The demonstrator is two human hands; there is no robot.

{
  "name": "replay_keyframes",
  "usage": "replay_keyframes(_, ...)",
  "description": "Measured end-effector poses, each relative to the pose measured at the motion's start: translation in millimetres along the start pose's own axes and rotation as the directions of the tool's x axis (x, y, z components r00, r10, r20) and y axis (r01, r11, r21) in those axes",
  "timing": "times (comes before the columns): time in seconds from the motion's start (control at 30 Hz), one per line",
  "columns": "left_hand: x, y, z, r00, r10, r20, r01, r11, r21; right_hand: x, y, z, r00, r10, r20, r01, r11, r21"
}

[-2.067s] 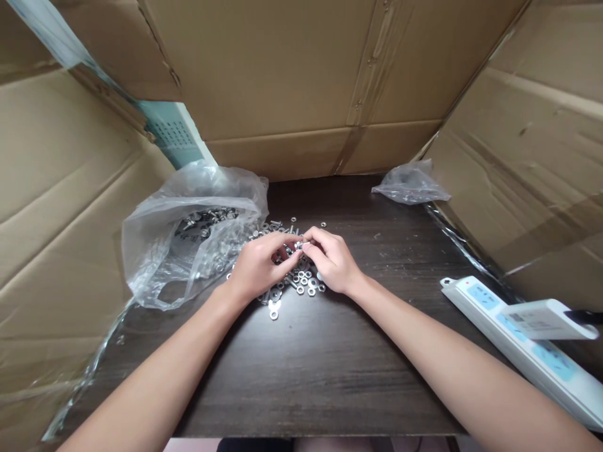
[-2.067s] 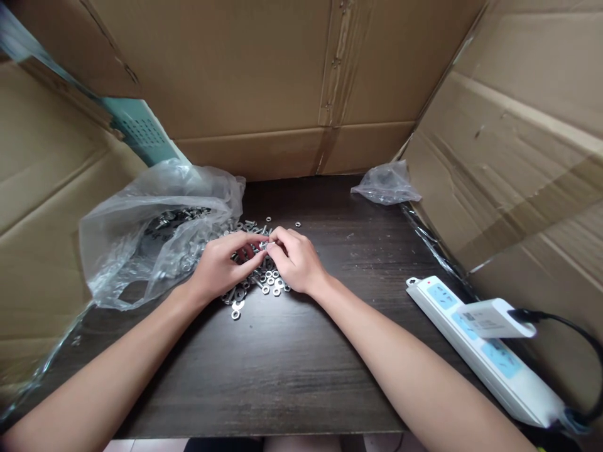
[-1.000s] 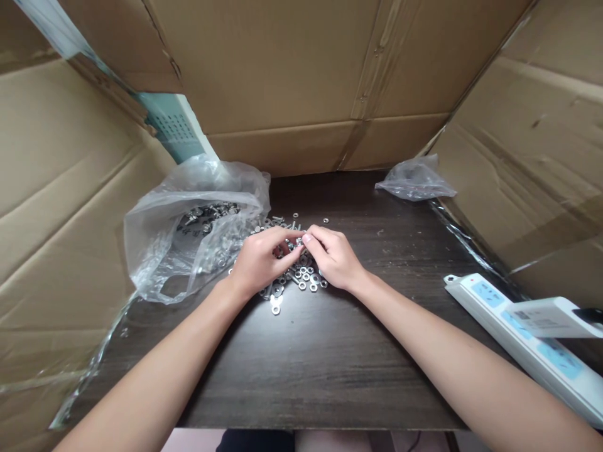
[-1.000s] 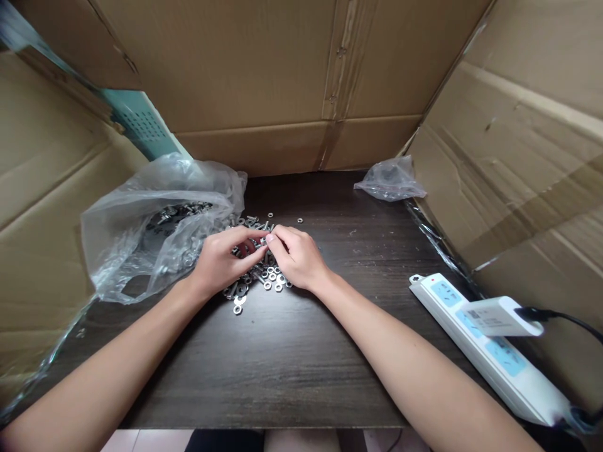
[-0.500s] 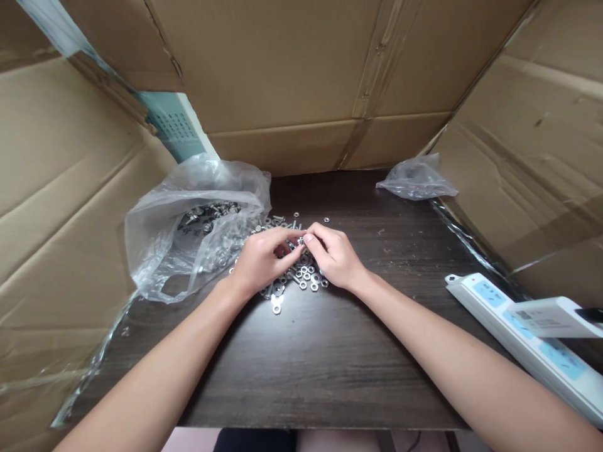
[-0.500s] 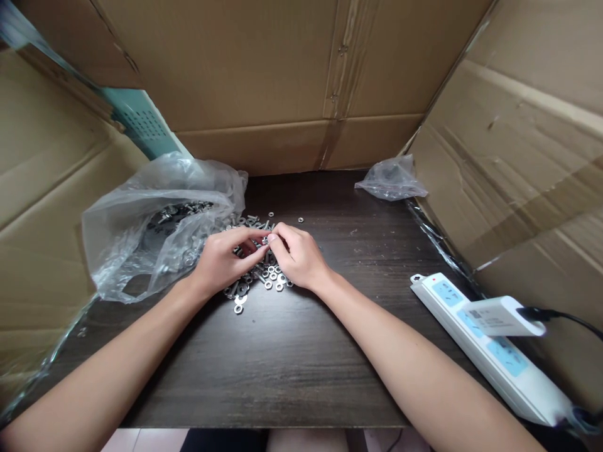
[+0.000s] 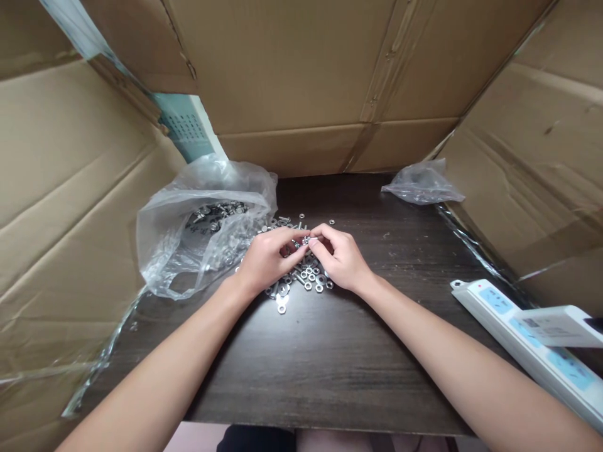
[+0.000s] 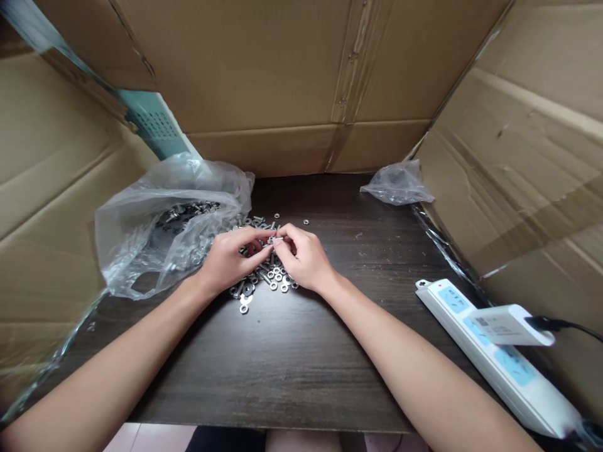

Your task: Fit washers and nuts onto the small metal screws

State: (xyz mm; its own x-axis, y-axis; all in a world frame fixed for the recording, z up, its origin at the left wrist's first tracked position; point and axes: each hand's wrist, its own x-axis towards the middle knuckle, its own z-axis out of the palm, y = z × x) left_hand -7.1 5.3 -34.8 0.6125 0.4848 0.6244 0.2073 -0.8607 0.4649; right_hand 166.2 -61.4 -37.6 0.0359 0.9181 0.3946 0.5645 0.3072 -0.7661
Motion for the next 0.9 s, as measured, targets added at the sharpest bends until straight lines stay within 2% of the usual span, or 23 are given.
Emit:
replay_keyframes(0.67,-0.7,-0.7,-0.2,1.0,0.015,0.015,-0.016,0.999,0.04,-0.4,-0.3,1.1,0.999,-0.02,-0.029,0.02,1.0,-0.001)
replay_keyframes(0.9,-0.8,-0.7,-0.8,1.0,-0.011,0.009,0.01,0.999,0.03,0.0,-0.6,1.1,1.0,-0.024,-0.018,0.024,1.0,-0.02)
